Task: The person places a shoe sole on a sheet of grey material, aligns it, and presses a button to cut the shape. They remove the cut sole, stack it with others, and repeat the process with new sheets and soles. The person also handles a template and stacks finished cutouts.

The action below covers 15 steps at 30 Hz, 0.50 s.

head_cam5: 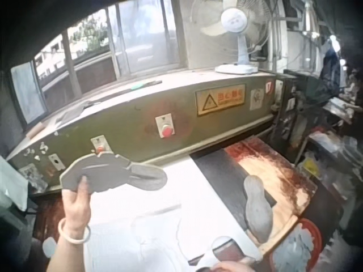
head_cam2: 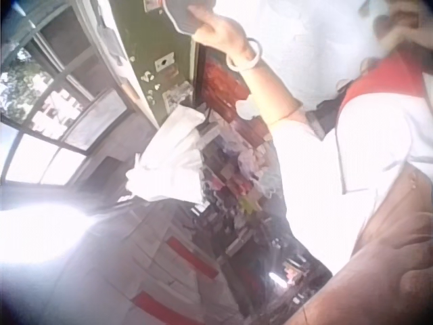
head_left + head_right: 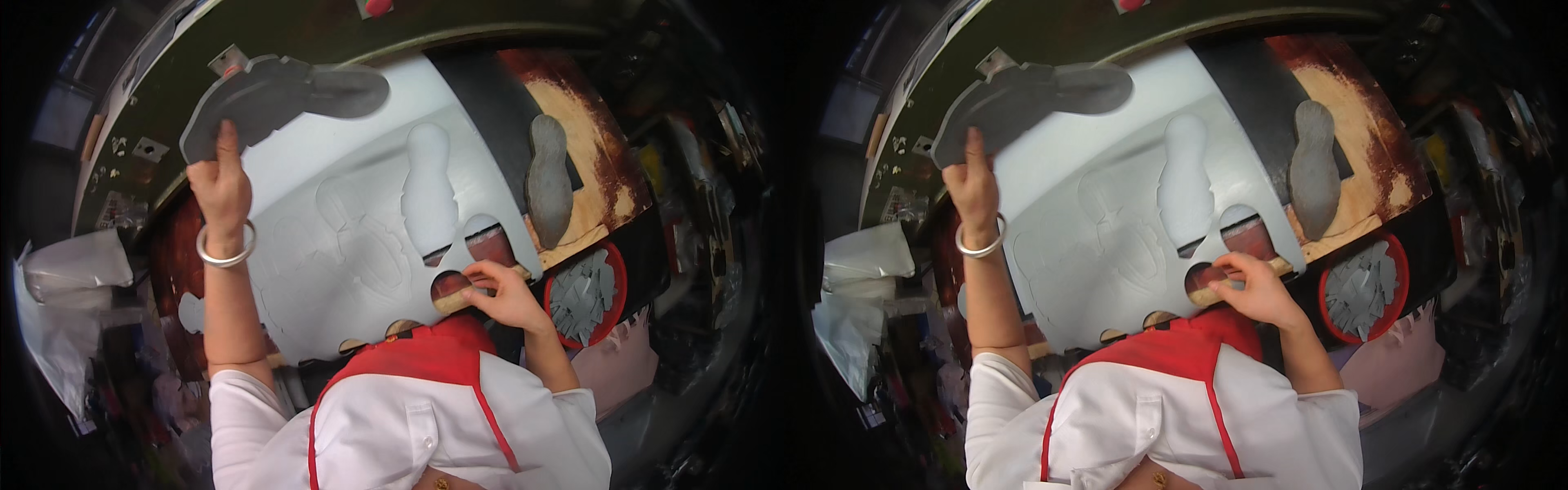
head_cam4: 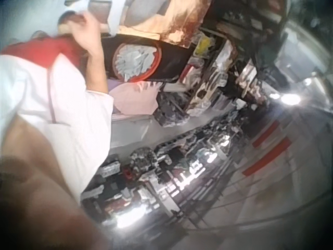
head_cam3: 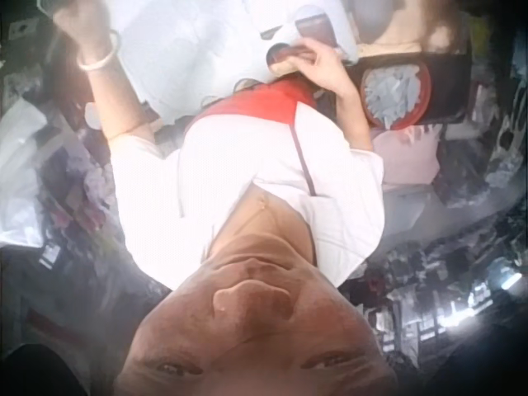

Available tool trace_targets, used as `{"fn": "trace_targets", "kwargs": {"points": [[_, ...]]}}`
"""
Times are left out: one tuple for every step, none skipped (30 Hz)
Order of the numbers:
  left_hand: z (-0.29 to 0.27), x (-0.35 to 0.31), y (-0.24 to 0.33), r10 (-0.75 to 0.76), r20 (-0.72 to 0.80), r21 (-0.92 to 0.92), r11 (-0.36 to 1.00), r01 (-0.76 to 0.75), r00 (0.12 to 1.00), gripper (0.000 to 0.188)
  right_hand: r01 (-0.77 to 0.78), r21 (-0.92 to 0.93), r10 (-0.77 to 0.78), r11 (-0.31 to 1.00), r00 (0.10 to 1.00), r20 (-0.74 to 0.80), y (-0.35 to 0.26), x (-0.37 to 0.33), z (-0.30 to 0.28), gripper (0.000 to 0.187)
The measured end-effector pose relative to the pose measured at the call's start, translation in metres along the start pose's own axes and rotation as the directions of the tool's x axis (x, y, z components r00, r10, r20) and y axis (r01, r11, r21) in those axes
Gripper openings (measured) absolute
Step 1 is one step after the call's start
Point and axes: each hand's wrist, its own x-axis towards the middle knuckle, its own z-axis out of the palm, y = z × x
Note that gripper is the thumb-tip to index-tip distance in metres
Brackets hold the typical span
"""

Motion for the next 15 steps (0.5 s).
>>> {"fn": "trace_targets", "kwargs": {"points": [[-0.01, -0.004, 0.004, 0.069, 0.104, 0.02, 0.997, -0.072, 0.992, 0.022, 0.015, 0.048, -0.019, 0.999, 0.996, 0.089, 0.002, -0.003, 0.007, 0.03], [-0.016, -0.014, 0.007, 0.094, 0.171, 0.143, 0.983, -0.119, 0.981, 0.023, -0.077, 0.155, 0.04, 0.985, 0.972, 0.231, 0.006, 0.002, 0.018, 0.03], [-0.018, -0.031, 0.011, 0.066, 0.237, 0.316, 0.938, -0.142, 0.969, 0.026, -0.104, 0.185, 0.056, 0.977, 0.968, 0.246, 0.012, 0.008, 0.032, 0.027], [-0.001, -0.058, 0.009, 0.203, 0.331, 0.444, 0.829, -0.342, 0.922, 0.043, -0.163, 0.301, 0.068, 0.94, 0.95, 0.304, 0.017, 0.014, 0.034, 0.024], [0.011, -0.089, 0.01, 0.129, 0.49, 0.471, 0.793, -0.386, 0.862, 0.053, -0.327, 0.357, 0.185, 0.875, 0.907, 0.377, 0.023, 0.022, 0.04, 0.022], [0.028, -0.119, 0.011, 0.188, 0.578, 0.388, 0.793, -0.47, 0.794, 0.068, -0.358, 0.523, 0.154, 0.774, 0.907, 0.393, 0.029, 0.027, 0.044, 0.015], [0.04, -0.148, 0.012, -0.002, 0.71, 0.401, 0.824, -0.401, 0.705, 0.063, -0.354, 0.588, 0.123, 0.727, 0.91, 0.396, 0.035, 0.033, 0.046, 0.014], [0.044, -0.17, 0.014, 0.057, 0.744, 0.352, 0.814, -0.463, 0.666, 0.062, -0.348, 0.649, 0.092, 0.676, 0.914, 0.395, 0.04, 0.036, 0.049, 0.013], [0.046, -0.186, 0.013, -0.029, 0.824, 0.359, 0.799, -0.482, 0.566, 0.061, -0.324, 0.72, 0.045, 0.614, 0.925, 0.377, 0.045, 0.041, 0.049, 0.013], [0.039, -0.19, 0.007, 0.019, 0.811, 0.303, 0.841, -0.448, 0.584, 0.061, -0.33, 0.769, 0.061, 0.548, 0.932, 0.356, 0.05, 0.043, 0.053, 0.009], [0.032, -0.193, 0.001, -0.006, 0.829, 0.274, 0.877, -0.396, 0.56, 0.061, -0.31, 0.793, 0.06, 0.525, 0.943, 0.329, 0.053, 0.045, 0.055, 0.008], [0.027, -0.197, -0.004, -0.002, 0.813, 0.251, 0.904, -0.347, 0.583, 0.06, -0.269, 0.826, 0.047, 0.495, 0.958, 0.283, 0.056, 0.048, 0.059, 0.007], [0.021, -0.197, -0.009, -0.019, 0.857, 0.214, 0.922, -0.323, 0.515, 0.06, -0.234, 0.844, 0.02, 0.483, 0.966, 0.257, 0.057, 0.049, 0.063, 0.006], [0.018, -0.194, -0.017, -0.001, 0.865, 0.183, 0.932, -0.313, 0.501, 0.06, -0.214, 0.867, 0.027, 0.451, 0.974, 0.226, 0.057, 0.05, 0.066, 0.005], [0.018, -0.193, -0.023, 0.015, 0.873, 0.154, 0.94, -0.305, 0.488, 0.06, -0.196, 0.885, 0.023, 0.423, 0.978, 0.206, 0.056, 0.05, 0.07, 0.006]]}}
